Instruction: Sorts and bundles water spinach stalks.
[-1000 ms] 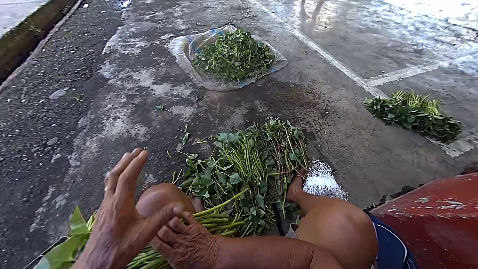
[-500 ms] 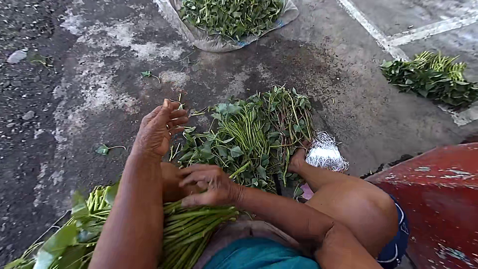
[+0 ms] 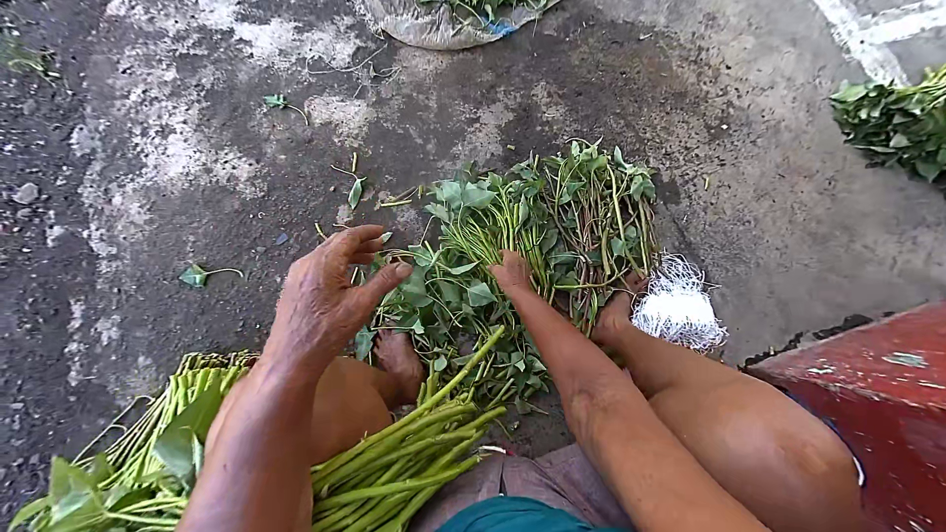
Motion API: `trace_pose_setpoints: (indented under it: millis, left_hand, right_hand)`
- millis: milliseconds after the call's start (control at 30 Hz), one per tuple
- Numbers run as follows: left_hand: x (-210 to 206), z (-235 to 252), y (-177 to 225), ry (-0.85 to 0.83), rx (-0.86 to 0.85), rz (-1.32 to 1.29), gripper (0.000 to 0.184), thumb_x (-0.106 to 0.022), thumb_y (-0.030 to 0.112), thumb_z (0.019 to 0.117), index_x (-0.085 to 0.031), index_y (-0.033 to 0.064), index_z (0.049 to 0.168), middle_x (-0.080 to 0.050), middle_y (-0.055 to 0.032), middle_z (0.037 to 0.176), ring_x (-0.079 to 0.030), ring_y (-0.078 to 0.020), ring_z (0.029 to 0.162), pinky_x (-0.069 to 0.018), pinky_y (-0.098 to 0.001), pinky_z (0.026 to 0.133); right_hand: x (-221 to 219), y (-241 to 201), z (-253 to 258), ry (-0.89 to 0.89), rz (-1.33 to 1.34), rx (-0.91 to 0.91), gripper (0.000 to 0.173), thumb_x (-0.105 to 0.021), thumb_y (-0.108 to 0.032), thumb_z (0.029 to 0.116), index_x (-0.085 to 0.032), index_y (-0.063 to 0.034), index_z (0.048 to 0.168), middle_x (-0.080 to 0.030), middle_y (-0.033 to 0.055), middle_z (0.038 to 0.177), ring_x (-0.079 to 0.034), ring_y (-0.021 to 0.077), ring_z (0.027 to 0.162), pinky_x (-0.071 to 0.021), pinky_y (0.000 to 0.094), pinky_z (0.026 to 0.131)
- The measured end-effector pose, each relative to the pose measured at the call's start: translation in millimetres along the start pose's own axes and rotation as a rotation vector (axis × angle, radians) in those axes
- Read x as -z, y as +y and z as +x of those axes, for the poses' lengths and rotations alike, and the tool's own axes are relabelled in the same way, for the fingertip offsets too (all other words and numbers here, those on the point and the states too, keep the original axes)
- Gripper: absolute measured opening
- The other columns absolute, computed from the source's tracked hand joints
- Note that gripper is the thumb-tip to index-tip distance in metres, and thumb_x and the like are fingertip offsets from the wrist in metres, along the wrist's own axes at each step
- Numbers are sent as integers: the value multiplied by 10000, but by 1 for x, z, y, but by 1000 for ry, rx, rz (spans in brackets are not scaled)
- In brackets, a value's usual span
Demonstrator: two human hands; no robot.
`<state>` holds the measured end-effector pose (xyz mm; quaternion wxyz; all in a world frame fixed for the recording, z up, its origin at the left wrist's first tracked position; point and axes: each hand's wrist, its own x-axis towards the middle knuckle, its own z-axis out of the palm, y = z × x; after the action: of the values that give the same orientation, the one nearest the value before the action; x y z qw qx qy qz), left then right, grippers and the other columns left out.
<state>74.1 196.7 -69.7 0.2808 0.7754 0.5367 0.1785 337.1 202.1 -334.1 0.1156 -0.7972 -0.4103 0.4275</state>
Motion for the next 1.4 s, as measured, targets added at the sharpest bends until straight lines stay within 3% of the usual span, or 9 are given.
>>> trace_pose_setpoints:
  millis: [333,467,733,867,967,1067,1167,1300,1400]
  left_hand:
    - [6,-5,-4,-10,-7,-20,594,-647,539,930,-635,110,1341,-696,-19,1234,-680,-92,1105,-566,-326,975]
    - [7,-6,-3,-6,-14,-5,592,-647,533,929,-634,112,1345,-700,-15,1229,-679,-90,1111,-564,-326,975]
    - [10,-9,-2,2,-43,-12,586,-650,526,935,-635,98,1335,-704,-42,1205,-684,-115,1093,-558,-346,970]
    - [14,-14,-1,7,-42,-19,574,-649,508,941,-630,99,1344,-697,-48,1223,-680,-122,1105,-556,-356,974]
    - [16,-18,-4,10,-55,-29,571,-655,504,943,-630,98,1343,-699,-47,1220,-683,-115,1097,-559,-349,975]
    - [18,-18,-6,15,-50,-33,584,-658,514,941,-629,97,1349,-699,-42,1228,-682,-112,1100,-560,-346,977]
    - [20,-15,-9,32,-13,-50,573,-663,504,943,-627,104,1351,-697,-33,1231,-681,-106,1109,-561,-341,984]
    - [21,-14,-11,75,17,-81,547,-665,456,953,-617,82,1350,-693,-47,1240,-681,-100,1119,-564,-315,994]
    - [21,-14,-12,97,20,-80,540,-668,451,949,-627,74,1334,-698,-53,1224,-680,-98,1118,-560,-307,993]
  right_hand:
    - [-46,-13,5,35,-328,12,777,-834,-297,823,-498,24,1445,-454,289,1491,-459,456,1374,-429,613,1065]
    - [-40,-16,5,-80,-407,-69,761,-689,-240,919,-334,-45,1563,-610,250,1359,-616,413,1235,-497,584,985]
    - [6,-7,-13,130,-37,96,563,-796,-245,856,-580,-3,1315,-692,287,1076,-672,478,1038,-508,666,892]
    - [28,9,-13,240,-58,-15,734,-846,-302,822,-530,-19,1420,-651,298,1242,-634,488,1149,-479,671,961]
    - [33,12,-8,316,-110,21,1134,-923,-260,717,-259,-24,1606,-385,321,1542,-410,518,1399,-362,691,1104]
    - [25,-19,-9,418,-83,355,826,-804,-110,788,-430,23,1513,-473,307,1484,-450,477,1392,-391,617,1136]
    - [-20,-49,7,134,-147,610,401,-715,-109,893,-675,4,1275,-631,238,1311,-579,408,1272,-487,574,1058]
    - [-75,-60,21,-331,-472,391,409,-695,-234,939,-680,-46,1302,-451,258,1520,-393,469,1423,-450,646,1044]
    - [-81,-62,17,-419,-601,306,385,-612,-225,996,-657,-14,1315,-493,220,1506,-380,443,1442,-398,649,1070]
